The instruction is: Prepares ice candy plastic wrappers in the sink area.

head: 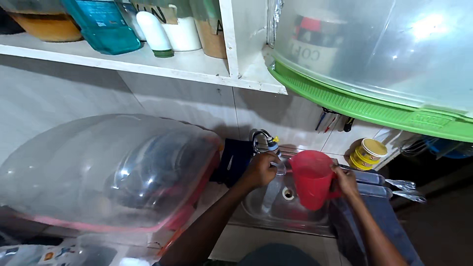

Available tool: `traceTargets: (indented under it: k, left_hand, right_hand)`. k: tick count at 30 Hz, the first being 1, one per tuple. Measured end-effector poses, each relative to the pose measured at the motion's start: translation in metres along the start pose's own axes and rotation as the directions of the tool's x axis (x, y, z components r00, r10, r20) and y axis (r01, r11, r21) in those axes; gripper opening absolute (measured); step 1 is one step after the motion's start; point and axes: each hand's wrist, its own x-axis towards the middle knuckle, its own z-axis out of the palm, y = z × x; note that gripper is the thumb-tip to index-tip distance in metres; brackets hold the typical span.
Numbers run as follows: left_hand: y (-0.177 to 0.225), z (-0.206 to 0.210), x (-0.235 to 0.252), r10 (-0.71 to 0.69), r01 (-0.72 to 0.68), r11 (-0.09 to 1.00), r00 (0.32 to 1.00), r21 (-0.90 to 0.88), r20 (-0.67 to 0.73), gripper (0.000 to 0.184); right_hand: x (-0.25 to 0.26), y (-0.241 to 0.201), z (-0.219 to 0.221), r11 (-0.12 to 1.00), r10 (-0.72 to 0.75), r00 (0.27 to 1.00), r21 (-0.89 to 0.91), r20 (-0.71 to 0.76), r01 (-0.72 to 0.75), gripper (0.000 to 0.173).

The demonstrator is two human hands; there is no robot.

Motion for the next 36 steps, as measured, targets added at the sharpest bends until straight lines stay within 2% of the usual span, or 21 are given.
traceTargets:
  k: [2, 5, 9, 11, 14, 18, 20, 21, 22, 23, 25, 27, 29, 30, 31, 33, 34, 35, 36]
  left_hand:
    - [-0.007, 0.006, -0.002, 0.001, -0.002, 1.0, 1.0, -0.02, -0.023, 0.027]
    - [-0.011, 0.008, -0.006, 0.0, -0.001, 0.999, 0.999, -0.044, -0.04, 0.025]
    - [-0.005, -0.003, -0.011, -0.023, 0.025, 0.999, 0.997, -0.022, 0.076, 0.025]
    - [-0.005, -0.003, -0.012, -0.006, -0.001, 0.995, 0.997, 0.095, 0.081, 0.026]
    - [-0.008, 0.008, -0.015, 0.075, -0.066, 0.946, 0.997, 0.316, -0.016, 0.022]
    - [-0.006, 0.007, -0.017, 0.161, -0.129, 0.939, 0.984, 0.319, -0.076, 0.023]
    - [-0.001, 0.003, -0.018, 0.172, -0.141, 0.949, 0.981, 0.28, -0.089, 0.024]
    - [0.001, 0.001, -0.019, 0.174, -0.146, 0.957, 0.98, 0.252, -0.092, 0.025]
    - [0.002, 0.002, -0.02, 0.174, -0.148, 0.962, 0.98, 0.23, -0.096, 0.027]
    - [0.002, 0.002, -0.02, 0.172, -0.147, 0.965, 0.98, 0.218, -0.1, 0.029]
    - [0.002, 0.003, -0.019, 0.167, -0.144, 0.97, 0.98, 0.198, -0.106, 0.03]
    - [0.004, 0.003, -0.018, 0.157, -0.137, 0.974, 0.982, 0.178, -0.101, 0.031]
    - [0.005, 0.005, -0.017, 0.158, -0.14, 0.975, 0.983, 0.171, -0.094, 0.031]
    - [0.004, 0.006, -0.016, 0.166, -0.149, 0.974, 0.982, 0.169, -0.094, 0.031]
    - [0.002, 0.009, -0.017, 0.183, -0.165, 0.973, 0.977, 0.16, -0.107, 0.03]
    - [-0.01, 0.013, -0.019, 0.213, -0.199, 0.976, 0.956, 0.086, -0.201, 0.029]
    - [-0.021, 0.014, -0.022, 0.21, -0.217, 0.976, 0.938, 0.006, -0.274, 0.028]
    - [-0.037, 0.014, -0.026, 0.179, -0.224, 0.969, 0.927, -0.104, -0.331, 0.027]
    - [-0.055, 0.016, -0.032, 0.127, -0.211, 0.949, 0.935, -0.233, -0.332, 0.03]
  right_hand:
    - [0.004, 0.042, 0.022, 0.999, 0.01, 0.999, 0.053, -0.037, -0.009, 0.039]
    - [0.001, 0.069, 0.053, 0.991, 0.047, 0.998, 0.124, -0.031, -0.043, 0.04]
    - [0.005, 0.1, 0.085, 0.985, 0.072, 0.997, 0.157, -0.005, -0.07, 0.045]
    - [0.008, 0.112, 0.094, 0.981, 0.093, 0.996, 0.169, -0.003, -0.091, 0.046]
    - [0.005, 0.127, 0.103, 0.975, 0.112, 0.994, 0.193, 0.011, -0.112, 0.045]
    - [-0.002, 0.146, 0.102, 0.973, 0.077, 0.996, 0.214, 0.038, -0.083, 0.042]
    - [0.004, 0.163, 0.093, 0.994, -0.009, 1.0, 0.11, 0.024, 0.006, 0.04]
    - [0.007, 0.166, 0.084, 0.995, -0.082, 0.997, -0.051, 0.002, 0.082, 0.04]
    - [0.008, 0.158, 0.074, 0.948, -0.196, 0.98, -0.257, -0.014, 0.186, 0.036]
    - [0.007, 0.137, 0.064, 0.873, -0.319, 0.948, -0.389, 0.004, 0.295, 0.033]
    - [-0.01, 0.057, 0.055, 0.771, -0.477, 0.869, -0.413, 0.13, 0.485, 0.05]
    - [-0.047, -0.035, 0.071, 0.73, -0.495, 0.782, -0.306, 0.38, 0.611, 0.069]
    - [-0.077, -0.094, 0.104, 0.698, -0.424, 0.67, -0.251, 0.609, 0.67, 0.089]
    - [-0.082, -0.106, 0.121, 0.679, -0.409, 0.605, -0.216, 0.683, 0.702, 0.086]
    - [-0.08, -0.108, 0.135, 0.668, -0.424, 0.537, -0.148, 0.729, 0.729, 0.07]
    - [-0.066, -0.1, 0.156, 0.663, -0.515, 0.405, 0.051, 0.755, 0.747, 0.026]
    - [-0.061, -0.1, 0.161, 0.656, -0.54, 0.366, 0.106, 0.758, 0.748, 0.024]
    - [-0.059, -0.102, 0.163, 0.641, -0.546, 0.342, 0.119, 0.764, 0.758, 0.029]
    - [-0.059, -0.105, 0.164, 0.629, -0.543, 0.332, 0.111, 0.771, 0.769, 0.032]
